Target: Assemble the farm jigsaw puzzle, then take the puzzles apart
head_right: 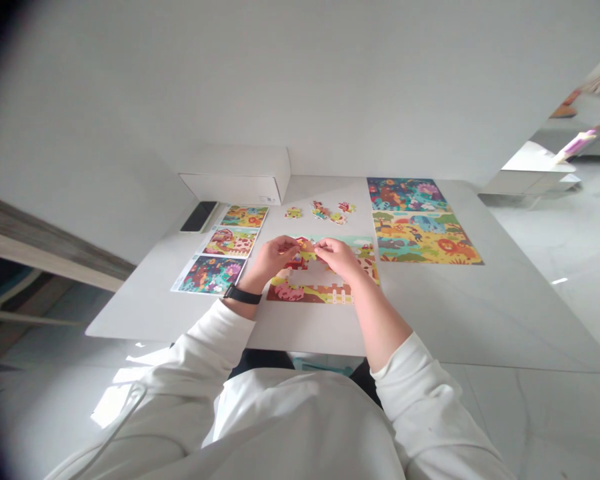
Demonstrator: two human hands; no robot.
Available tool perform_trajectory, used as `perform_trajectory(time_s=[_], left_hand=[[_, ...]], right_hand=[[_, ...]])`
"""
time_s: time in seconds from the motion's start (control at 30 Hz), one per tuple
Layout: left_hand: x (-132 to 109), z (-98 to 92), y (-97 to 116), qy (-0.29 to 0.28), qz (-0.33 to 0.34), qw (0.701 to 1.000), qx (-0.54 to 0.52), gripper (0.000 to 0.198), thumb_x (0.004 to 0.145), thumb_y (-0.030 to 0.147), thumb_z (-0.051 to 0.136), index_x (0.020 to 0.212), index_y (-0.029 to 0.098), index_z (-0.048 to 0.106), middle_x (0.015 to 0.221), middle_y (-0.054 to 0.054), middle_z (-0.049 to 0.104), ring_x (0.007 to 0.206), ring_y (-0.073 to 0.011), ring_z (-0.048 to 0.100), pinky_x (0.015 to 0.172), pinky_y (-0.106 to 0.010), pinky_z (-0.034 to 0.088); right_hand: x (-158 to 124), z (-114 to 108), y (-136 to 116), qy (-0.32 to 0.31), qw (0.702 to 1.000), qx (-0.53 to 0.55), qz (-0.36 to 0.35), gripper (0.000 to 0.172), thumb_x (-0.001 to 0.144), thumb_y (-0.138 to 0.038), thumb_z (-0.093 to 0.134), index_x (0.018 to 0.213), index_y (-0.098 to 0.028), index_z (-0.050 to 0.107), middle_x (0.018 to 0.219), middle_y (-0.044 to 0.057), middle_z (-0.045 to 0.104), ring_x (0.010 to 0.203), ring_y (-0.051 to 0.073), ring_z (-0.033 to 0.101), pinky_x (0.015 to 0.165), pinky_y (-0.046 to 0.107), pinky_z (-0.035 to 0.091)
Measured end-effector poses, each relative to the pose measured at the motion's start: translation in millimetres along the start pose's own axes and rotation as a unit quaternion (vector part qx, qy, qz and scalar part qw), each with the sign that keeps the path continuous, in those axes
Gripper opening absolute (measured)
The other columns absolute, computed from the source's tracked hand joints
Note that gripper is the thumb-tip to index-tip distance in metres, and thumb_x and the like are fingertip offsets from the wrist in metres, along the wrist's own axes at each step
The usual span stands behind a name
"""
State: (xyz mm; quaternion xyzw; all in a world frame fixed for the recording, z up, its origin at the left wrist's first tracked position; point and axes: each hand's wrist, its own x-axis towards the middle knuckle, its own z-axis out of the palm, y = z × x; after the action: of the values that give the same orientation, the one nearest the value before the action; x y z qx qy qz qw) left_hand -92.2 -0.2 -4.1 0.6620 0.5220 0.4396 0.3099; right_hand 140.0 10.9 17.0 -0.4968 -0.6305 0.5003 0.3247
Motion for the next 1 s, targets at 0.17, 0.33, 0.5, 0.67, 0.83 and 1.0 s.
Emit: perform_trajectory(time_s=[0.17,0.33,0.5,0.67,0.83,1.0], left_hand=[[1,-3.9,-1,-0.004,0.004,1.0,0.006,0.02,0.09,0.037,0.072,0.097,0.019,0.077,0.09,-0.005,0.08,0.08,-0.0174,0.072,0.075,-0.027,0.056],[0,-8.1,5,-0.04,0.007,0.999,0.006,0.019,0.088,0.035,0.072,0.095,0.018,0.078,0.086,-0.004,0.079,0.078,-0.0175,0.071,0.073,-0.027,0.056],[-4,-18.5,10,-0.102,0.034,0.993,0.039,0.015,0.089,0.033,0.069,0.091,0.02,0.078,0.084,-0.003,0.079,0.076,-0.0168,0.071,0.072,-0.026,0.053],[-8,-32.5,8,-0.163,0.057,0.98,0.094,0.015,0.089,0.032,0.069,0.091,0.023,0.079,0.083,-0.001,0.08,0.075,-0.016,0.07,0.07,-0.025,0.05],[-10,-39.8,13,-0.188,0.053,0.975,0.108,0.017,0.089,0.035,0.07,0.093,0.021,0.08,0.083,-0.001,0.079,0.075,-0.0158,0.069,0.07,-0.024,0.05],[-10,-43.4,18,-0.214,0.042,0.968,0.126,0.021,0.088,0.038,0.073,0.095,0.019,0.079,0.085,-0.002,0.079,0.076,-0.0159,0.069,0.072,-0.024,0.049]], right_hand=[[-2,-3,0,-0.011,0.999,-0.053,-0.007,0.036,0.088,-0.06,0.067,0.093,-0.024,0.07,0.078,-0.001,0.07,0.068,0.018,0.06,0.058,0.026,0.044],[-2,-2,-1,-0.018,0.998,-0.057,-0.009,0.039,0.087,-0.056,0.07,0.111,-0.025,0.073,0.087,0.0,0.073,0.069,0.017,0.061,0.06,0.027,0.044],[-2,2,0,-0.072,0.995,-0.052,-0.044,0.036,0.087,-0.045,0.072,0.116,-0.022,0.074,0.088,0.001,0.075,0.077,0.018,0.066,0.07,0.027,0.049],[-4,10,6,-0.122,0.99,-0.064,-0.04,0.023,0.086,-0.037,0.075,0.104,-0.023,0.075,0.089,0.001,0.078,0.08,0.019,0.07,0.074,0.029,0.053],[-6,16,9,-0.104,0.986,-0.122,-0.049,0.02,0.086,-0.036,0.078,0.101,-0.024,0.075,0.087,0.0,0.077,0.078,0.019,0.069,0.071,0.028,0.051],[-8,22,9,-0.101,0.98,-0.161,-0.059,0.017,0.088,-0.034,0.08,0.101,-0.024,0.075,0.088,0.0,0.078,0.074,0.017,0.068,0.069,0.026,0.048]])
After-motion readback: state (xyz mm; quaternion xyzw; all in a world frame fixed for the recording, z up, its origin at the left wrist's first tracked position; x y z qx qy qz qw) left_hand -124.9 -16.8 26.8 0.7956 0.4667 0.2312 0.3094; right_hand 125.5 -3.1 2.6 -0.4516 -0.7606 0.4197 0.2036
